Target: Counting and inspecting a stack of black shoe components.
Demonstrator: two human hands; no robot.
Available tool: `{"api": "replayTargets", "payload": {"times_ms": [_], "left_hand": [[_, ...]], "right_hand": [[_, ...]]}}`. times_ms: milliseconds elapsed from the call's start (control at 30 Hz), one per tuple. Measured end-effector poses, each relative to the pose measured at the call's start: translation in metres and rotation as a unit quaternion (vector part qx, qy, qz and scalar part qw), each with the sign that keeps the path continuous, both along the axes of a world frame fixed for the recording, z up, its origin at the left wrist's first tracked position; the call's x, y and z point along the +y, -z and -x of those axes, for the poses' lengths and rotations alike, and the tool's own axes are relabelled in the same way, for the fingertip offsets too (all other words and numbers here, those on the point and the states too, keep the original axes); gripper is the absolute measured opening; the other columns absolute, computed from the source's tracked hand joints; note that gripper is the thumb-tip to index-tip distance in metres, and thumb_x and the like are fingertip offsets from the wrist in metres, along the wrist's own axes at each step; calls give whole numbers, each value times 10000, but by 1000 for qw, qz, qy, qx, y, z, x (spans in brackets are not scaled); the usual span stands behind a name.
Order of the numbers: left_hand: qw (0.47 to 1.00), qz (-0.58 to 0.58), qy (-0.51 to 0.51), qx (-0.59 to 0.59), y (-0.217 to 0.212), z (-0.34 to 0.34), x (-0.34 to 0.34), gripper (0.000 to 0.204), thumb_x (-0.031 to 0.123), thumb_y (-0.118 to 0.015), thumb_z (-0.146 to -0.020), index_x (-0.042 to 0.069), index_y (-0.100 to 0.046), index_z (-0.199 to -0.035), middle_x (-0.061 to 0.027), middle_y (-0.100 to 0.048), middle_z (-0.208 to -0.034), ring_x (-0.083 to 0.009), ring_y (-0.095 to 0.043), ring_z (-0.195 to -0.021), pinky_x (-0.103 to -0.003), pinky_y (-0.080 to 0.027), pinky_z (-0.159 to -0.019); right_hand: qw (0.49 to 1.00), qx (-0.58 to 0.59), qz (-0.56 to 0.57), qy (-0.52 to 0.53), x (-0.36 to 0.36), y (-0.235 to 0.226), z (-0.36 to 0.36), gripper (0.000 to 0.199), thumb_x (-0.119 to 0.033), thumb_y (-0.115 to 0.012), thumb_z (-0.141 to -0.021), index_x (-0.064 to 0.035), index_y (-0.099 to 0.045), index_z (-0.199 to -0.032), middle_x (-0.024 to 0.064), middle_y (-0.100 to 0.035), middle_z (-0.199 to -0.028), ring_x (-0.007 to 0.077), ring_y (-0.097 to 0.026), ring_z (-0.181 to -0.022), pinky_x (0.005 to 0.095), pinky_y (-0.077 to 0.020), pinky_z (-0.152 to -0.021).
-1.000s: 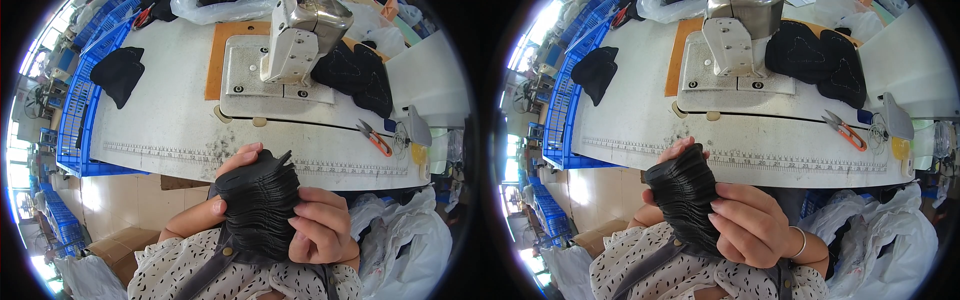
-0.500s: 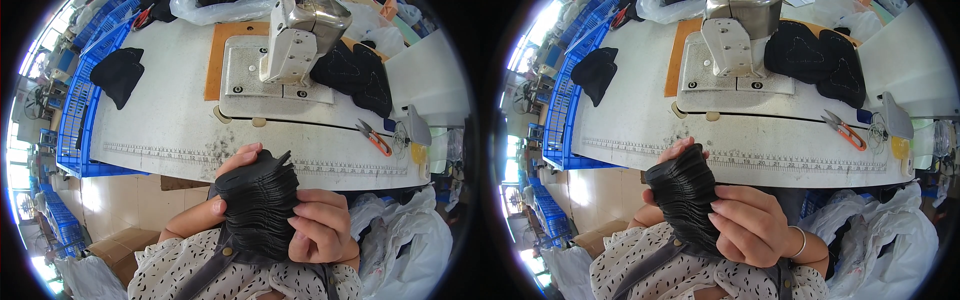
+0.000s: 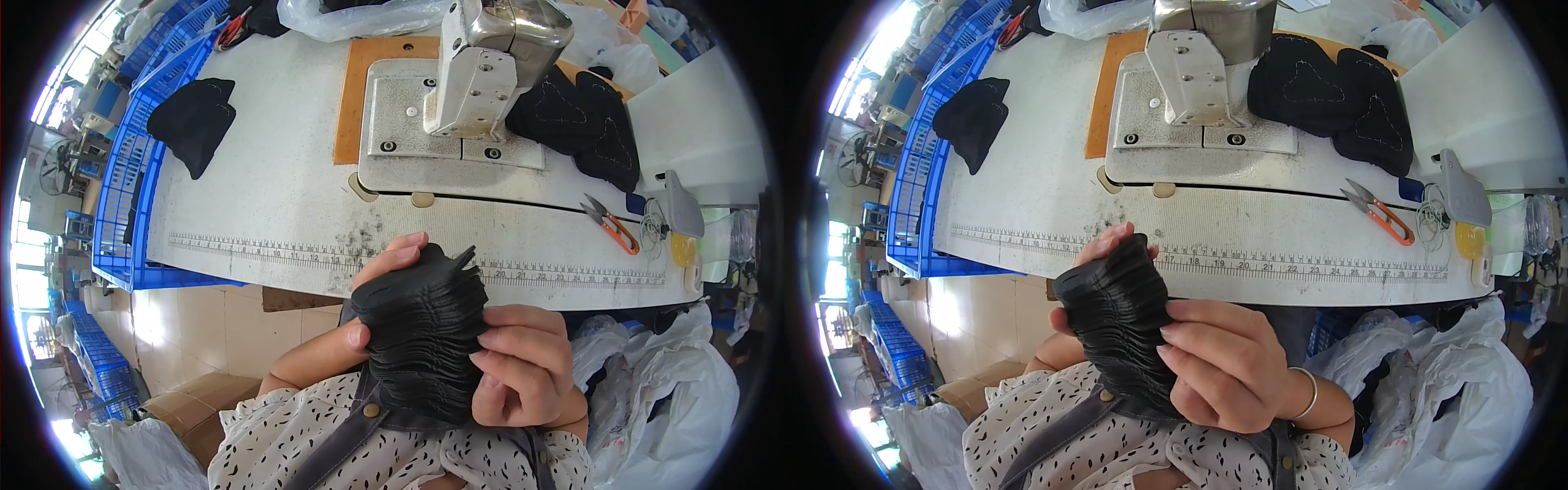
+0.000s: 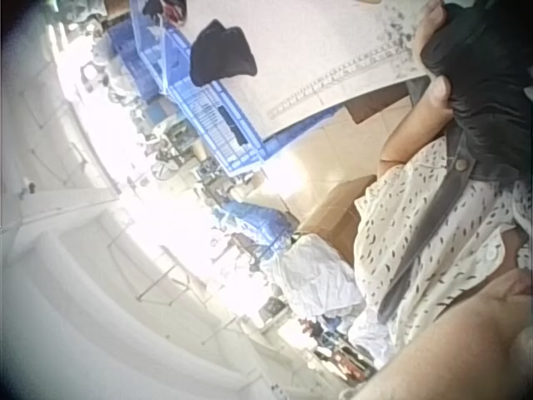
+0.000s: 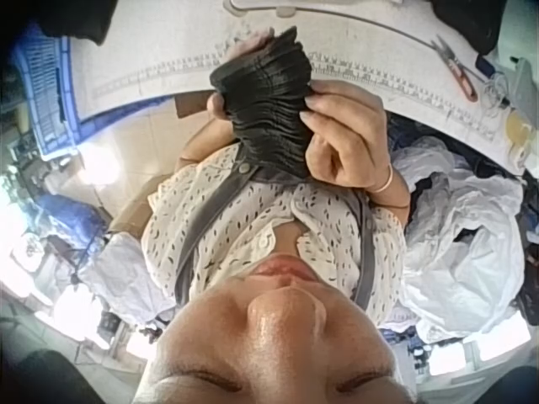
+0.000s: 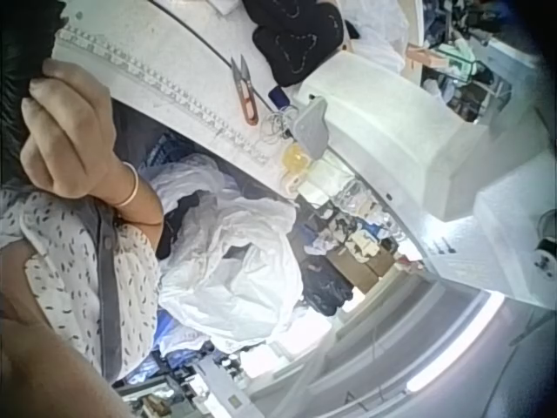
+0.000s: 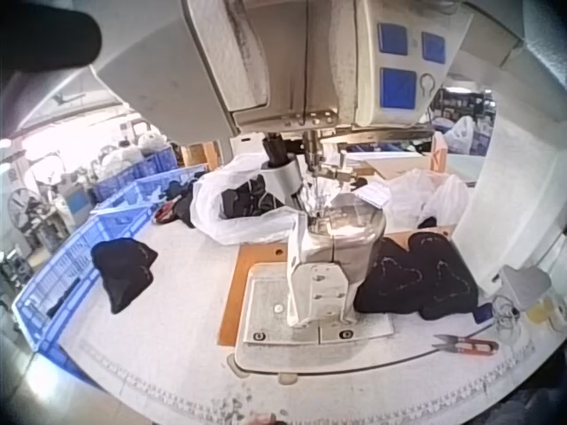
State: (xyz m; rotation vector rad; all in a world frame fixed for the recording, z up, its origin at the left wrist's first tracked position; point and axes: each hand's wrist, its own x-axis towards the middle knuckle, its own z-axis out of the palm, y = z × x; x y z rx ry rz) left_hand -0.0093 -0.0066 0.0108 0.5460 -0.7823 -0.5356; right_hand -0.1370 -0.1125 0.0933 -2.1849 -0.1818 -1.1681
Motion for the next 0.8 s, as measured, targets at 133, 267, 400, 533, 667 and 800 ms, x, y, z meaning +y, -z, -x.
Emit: {"api": "replayTargets", "payload": {"times_ms": [133,267,400,533,667,800], "left_hand": [[999,41,3,6,-2,2,-7,963,773,-374,-737,-52,-426,-1231,-254,-395,-1274,-338,-420,-1174,-490,-400,-939],[999,46,-7,-11,-1,3,-7,946,754,-350,-763,-71,-425,-1220,-262,-395,-1269,-348,-442,-1143,-484,-411,-925],[999,16,-29,-15,0,4,-3,942,749,-341,-772,-78,-425,-1215,-266,-395,-1265,-360,-463,-1116,-482,-425,-912],[999,-3,-31,-16,0,3,-3,941,748,-342,-772,-81,-429,-1211,-271,-394,-1261,-364,-467,-1110,-483,-428,-913],[1000,18,-12,-4,0,2,-5,950,753,-354,-762,-80,-431,-1210,-274,-392,-1261,-367,-465,-1116,-483,-420,-928],[999,32,-6,3,-1,3,-5,954,755,-363,-758,-80,-426,-1215,-276,-386,-1268,-367,-462,-1125,-482,-416,-935]], "right_hand": [[1000,-1,-17,-7,-1,0,0,159,40,-546,-686,47,-595,-837,141,-577,-933,300,-619,-830,314,-515,-640],[999,42,12,-7,-3,0,3,74,-78,-520,-767,-35,-532,-826,105,-510,-915,282,-573,-808,323,-476,-676],[999,38,9,-8,-4,-1,2,71,-81,-524,-764,-39,-534,-820,101,-514,-911,277,-569,-798,318,-470,-664],[999,45,13,-4,-4,0,3,73,-79,-525,-760,-38,-540,-818,101,-493,-918,266,-559,-770,314,-465,-652],[999,38,17,-3,-4,1,2,83,-76,-519,-755,-37,-547,-823,105,-466,-933,256,-549,-744,310,-465,-639],[999,36,0,-1,-3,2,3,100,-75,-515,-754,-39,-546,-841,117,-467,-959,253,-546,-742,307,-468,-635]]}}
